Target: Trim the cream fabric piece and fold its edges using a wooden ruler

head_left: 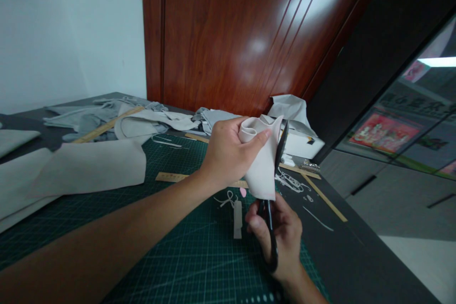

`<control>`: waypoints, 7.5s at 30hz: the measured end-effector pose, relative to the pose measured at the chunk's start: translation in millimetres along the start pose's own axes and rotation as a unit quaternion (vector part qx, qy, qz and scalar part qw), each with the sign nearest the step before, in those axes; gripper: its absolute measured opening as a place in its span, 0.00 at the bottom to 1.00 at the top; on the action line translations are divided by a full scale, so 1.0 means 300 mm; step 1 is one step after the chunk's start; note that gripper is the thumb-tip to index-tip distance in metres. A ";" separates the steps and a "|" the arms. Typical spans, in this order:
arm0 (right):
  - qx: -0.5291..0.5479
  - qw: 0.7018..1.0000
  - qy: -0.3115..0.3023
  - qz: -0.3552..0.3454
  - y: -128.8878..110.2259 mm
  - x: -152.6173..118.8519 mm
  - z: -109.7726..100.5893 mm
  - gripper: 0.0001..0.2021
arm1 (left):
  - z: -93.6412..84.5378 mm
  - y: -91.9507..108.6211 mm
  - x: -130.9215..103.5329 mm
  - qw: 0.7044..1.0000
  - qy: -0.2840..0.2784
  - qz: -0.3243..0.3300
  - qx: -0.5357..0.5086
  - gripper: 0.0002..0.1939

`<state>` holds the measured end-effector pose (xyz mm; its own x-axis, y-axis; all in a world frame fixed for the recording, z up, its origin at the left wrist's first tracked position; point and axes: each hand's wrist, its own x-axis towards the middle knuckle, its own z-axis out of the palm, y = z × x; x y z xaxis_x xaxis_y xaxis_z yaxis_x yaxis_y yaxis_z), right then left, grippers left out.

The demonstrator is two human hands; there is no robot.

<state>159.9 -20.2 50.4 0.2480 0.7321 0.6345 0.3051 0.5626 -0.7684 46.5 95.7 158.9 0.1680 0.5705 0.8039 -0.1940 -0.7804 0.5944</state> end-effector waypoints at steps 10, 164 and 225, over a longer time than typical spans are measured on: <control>0.001 1.000 -0.009 -0.004 0.002 -0.001 -0.004 0.11 | 0.002 0.002 -0.001 1.000 -0.002 0.002 -0.014 0.15; 0.190 0.958 -0.029 0.213 0.038 0.044 -0.056 0.12 | -0.096 -0.057 -0.317 0.771 -0.087 -0.512 -0.370 0.23; 0.049 0.988 -0.109 0.094 0.035 -0.011 -0.012 0.27 | -0.155 0.025 0.157 0.977 0.112 -0.040 0.174 0.10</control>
<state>165.6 -18.0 40.5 0.0836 0.8864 0.4553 0.1797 0.4360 -0.8818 8.0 128.5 202.2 -0.0552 0.6451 0.7621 0.1587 -0.7479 0.6446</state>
